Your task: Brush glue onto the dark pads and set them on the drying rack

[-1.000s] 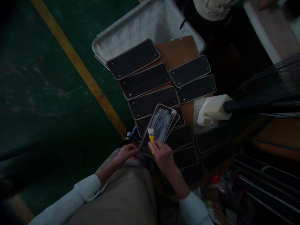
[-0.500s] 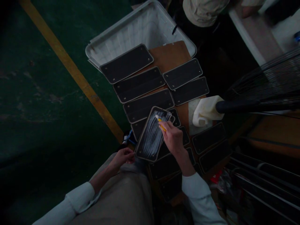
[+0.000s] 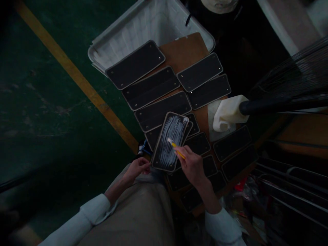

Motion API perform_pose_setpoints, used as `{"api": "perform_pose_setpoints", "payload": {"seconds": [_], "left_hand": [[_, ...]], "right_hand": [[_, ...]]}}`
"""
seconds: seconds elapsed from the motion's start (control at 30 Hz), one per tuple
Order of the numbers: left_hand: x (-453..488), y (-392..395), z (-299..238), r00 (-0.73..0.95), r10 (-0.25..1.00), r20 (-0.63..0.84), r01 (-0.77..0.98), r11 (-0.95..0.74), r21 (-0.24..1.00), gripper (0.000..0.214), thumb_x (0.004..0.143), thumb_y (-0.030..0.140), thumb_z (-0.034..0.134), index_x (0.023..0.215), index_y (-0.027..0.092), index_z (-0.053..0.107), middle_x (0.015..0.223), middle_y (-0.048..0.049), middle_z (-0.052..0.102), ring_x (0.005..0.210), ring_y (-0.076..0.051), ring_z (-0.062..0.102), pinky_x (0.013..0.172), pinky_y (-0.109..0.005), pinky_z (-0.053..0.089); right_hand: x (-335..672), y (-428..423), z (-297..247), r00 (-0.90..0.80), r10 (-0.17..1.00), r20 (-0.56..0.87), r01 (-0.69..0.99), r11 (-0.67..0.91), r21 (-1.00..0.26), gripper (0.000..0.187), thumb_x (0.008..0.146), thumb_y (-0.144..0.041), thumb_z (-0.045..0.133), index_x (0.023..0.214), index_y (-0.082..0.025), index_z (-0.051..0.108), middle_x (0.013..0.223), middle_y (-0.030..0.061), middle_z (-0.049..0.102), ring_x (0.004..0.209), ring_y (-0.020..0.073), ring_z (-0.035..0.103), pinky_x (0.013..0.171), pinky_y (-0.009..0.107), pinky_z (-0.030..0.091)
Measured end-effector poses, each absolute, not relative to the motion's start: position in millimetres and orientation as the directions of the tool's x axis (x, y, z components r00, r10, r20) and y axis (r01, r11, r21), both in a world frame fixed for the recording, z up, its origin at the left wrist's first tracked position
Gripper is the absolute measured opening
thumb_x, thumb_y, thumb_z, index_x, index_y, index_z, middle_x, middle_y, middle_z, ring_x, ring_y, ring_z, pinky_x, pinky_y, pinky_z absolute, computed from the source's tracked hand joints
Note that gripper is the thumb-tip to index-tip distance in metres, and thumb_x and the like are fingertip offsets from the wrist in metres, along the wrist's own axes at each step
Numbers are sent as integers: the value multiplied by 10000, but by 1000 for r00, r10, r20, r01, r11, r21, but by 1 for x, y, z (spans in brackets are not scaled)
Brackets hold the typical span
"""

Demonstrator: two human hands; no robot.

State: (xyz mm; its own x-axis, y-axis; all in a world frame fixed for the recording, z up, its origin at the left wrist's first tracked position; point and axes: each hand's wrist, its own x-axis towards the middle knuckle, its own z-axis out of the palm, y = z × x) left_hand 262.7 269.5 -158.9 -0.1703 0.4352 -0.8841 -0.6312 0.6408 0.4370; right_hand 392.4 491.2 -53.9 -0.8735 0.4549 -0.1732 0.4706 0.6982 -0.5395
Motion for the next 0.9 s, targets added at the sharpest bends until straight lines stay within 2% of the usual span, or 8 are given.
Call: {"api": "perform_pose_setpoints", "payload": {"seconds": [0.1, 0.3, 0.4, 0.47, 0.6, 0.77, 0.9], "left_hand": [[260, 272, -157, -198, 443, -875, -605, 647, 464, 261, 734, 368, 724, 755, 160, 567, 571, -7, 645, 513, -134, 603, 486, -231, 469], [254, 279, -151, -143, 443, -885, -586, 683, 436, 223, 742, 331, 720, 788, 141, 613, 619, -15, 656, 558, -135, 624, 520, -233, 504], [250, 280, -151, -114, 451, -885, -573, 698, 429, 200, 751, 306, 709, 822, 136, 630, 671, -23, 674, 599, -139, 642, 554, -240, 531], [249, 279, -153, -101, 455, -885, -557, 711, 429, 194, 752, 295, 706, 829, 133, 632, 682, -26, 676, 602, -140, 646, 557, -241, 538], [251, 279, -164, -91, 458, -884, -493, 751, 440, 200, 762, 310, 695, 832, 139, 619, 627, -9, 654, 541, -137, 631, 521, -240, 527], [258, 283, -179, -175, 472, -864, -284, 816, 503, 201, 752, 347, 691, 761, 170, 596, 509, 33, 575, 416, -123, 546, 391, -222, 422], [260, 288, -182, -202, 480, -853, -212, 829, 517, 196, 742, 339, 682, 705, 174, 585, 476, 45, 541, 376, -100, 493, 360, -204, 343]], "right_hand": [[396, 493, -59, -856, 507, -107, 485, 712, -508, 221, 966, -249, 485, 1146, -232, 612, 1001, 43, 673, 899, 147, 656, 762, 258, 506], [423, 423, -62, -902, 355, -245, 431, 755, -494, 229, 957, -207, 482, 1126, -226, 636, 962, 47, 694, 805, 145, 645, 701, 257, 514], [433, 390, -49, -883, 369, -290, 469, 692, -549, 224, 965, -265, 474, 1107, -222, 642, 921, 47, 694, 751, 147, 641, 657, 269, 521], [436, 383, -43, -852, 412, -322, 519, 596, -612, 219, 970, -272, 468, 1105, -234, 635, 905, 35, 687, 758, 140, 647, 663, 263, 530], [441, 394, -46, -732, 596, -328, 625, 399, -670, 206, 963, -227, 482, 1122, -249, 611, 954, 15, 681, 867, 122, 669, 747, 236, 551], [441, 424, -57, -628, 761, -161, 690, 449, -568, 222, 954, -219, 501, 1154, -260, 587, 974, 17, 668, 858, 137, 668, 739, 259, 544], [424, 454, -60, -609, 793, -28, 697, 518, -496, 238, 957, -215, 495, 1177, -245, 580, 997, 33, 665, 874, 143, 657, 768, 262, 520]]}}
